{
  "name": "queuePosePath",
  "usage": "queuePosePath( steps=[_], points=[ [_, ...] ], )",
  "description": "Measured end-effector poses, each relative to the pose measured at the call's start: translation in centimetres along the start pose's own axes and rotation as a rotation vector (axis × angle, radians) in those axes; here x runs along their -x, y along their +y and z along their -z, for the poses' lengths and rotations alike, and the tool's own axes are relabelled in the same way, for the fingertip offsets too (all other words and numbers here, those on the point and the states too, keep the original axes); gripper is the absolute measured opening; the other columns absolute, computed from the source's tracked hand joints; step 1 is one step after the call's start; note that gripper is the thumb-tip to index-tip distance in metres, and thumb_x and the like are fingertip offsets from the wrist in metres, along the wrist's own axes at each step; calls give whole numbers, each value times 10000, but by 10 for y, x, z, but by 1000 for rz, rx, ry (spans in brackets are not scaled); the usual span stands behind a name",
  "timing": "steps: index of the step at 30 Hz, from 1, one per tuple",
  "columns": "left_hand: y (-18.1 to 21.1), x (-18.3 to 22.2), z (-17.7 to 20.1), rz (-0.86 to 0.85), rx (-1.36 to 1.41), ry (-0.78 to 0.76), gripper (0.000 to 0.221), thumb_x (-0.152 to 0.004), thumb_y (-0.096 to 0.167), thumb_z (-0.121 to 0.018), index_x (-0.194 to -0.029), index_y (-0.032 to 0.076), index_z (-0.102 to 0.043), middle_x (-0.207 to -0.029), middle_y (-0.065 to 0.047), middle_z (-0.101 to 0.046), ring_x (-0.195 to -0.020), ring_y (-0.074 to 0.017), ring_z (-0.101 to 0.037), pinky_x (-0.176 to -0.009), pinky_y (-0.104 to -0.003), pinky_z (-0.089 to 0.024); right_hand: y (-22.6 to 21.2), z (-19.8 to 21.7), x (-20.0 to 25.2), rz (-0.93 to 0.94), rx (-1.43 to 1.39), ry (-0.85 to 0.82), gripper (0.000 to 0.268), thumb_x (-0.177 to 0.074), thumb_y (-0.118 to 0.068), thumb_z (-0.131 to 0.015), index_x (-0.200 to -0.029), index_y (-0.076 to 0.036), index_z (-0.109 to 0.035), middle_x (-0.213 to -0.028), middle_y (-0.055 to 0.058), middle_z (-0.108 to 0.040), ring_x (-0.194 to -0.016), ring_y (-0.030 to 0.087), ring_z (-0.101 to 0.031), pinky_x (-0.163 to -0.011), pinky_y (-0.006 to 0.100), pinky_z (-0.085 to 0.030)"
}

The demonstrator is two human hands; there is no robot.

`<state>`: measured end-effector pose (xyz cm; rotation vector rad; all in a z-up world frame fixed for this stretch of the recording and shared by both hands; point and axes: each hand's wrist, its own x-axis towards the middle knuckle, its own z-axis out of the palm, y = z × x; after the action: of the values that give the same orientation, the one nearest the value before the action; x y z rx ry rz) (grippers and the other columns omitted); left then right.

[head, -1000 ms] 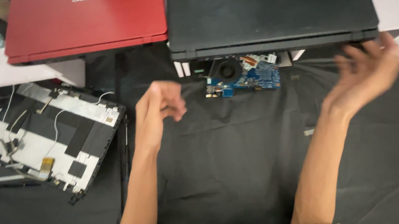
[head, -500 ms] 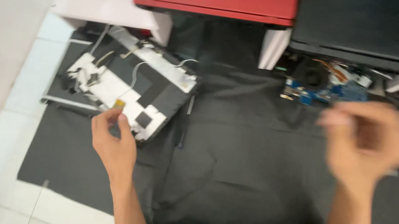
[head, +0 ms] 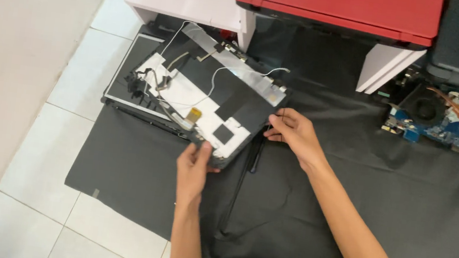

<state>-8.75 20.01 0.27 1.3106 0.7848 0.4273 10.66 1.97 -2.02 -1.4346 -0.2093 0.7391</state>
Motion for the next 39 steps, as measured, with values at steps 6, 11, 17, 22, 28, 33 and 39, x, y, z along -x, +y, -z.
queuePosePath(
  steps=[6, 11, 17, 22, 28, 33, 39],
  points=[
    [-11, 20, -19, 30, 187, -61, 285, -977, 223, -670, -1138, -11, -699, -873, -57, -732, -733, -100, -675, -589, -268, -547, -13, -30, 10, 8, -228, -43, 353, -980, -132, -637, -1317, -37, -589, -1091, 76, -734, -986, 163, -718, -863, 356, -621],
    [-49, 42, -1, -19, 172, -120, 296, -998, 231, -690, -1122, -37, -697, -907, -82, -726, -786, -143, -669, -630, -305, -553, -16, -18, 34, 18, -311, -45, 356, -995, -101, -599, -1338, -20, -548, -1091, 85, -734, -966, 169, -733, -836, 384, -640],
    [-48, 51, 58, -52, 529, 106, 861, -1019, 713, -368, -1334, -71, -535, -1204, -207, -638, -1092, -336, -625, -806, -472, -593, -17, 37, 97, -19, -279, 38, 379, -990, -80, -607, -1359, 0, -578, -1108, 91, -718, -937, 163, -702, -766, 342, -589],
    [27, 64, 52, -291, 1310, 311, 677, -1157, 422, -321, -1415, -166, -536, -1304, -315, -683, -1137, -424, -673, -915, -471, -551, -12, 96, 167, -57, -322, 124, 403, -959, -74, -614, -1347, 31, -594, -1167, 95, -706, -1007, 155, -698, -848, 313, -588],
    [-27, 57, 65, 83, 70, 58, 467, -1121, 322, -559, -1249, -108, -685, -1014, -108, -653, -943, -178, -651, -871, -322, -525, 26, 161, 230, -84, -336, 261, 406, -949, -70, -597, -1335, 57, -600, -1169, 117, -730, -999, 155, -709, -870, 292, -576],
    [-15, 73, -3, 86, -423, -280, 351, -954, 148, -676, -1252, -39, -682, -863, -97, -743, -786, -89, -630, -692, -251, -503, 33, 181, 254, -86, -188, 421, 363, -1008, -110, -589, -1328, 54, -631, -1053, 95, -759, -879, 123, -687, -743, 255, -544],
    [10, 88, -54, 109, -778, -279, 377, -935, 218, -679, -1257, 22, -699, -777, -75, -736, -660, -129, -620, -613, -312, -503, 30, 187, 257, -49, 137, 665, 369, -991, -164, -637, -1301, 34, -650, -938, 82, -758, -810, 91, -673, -691, 235, -538]
  ],
)
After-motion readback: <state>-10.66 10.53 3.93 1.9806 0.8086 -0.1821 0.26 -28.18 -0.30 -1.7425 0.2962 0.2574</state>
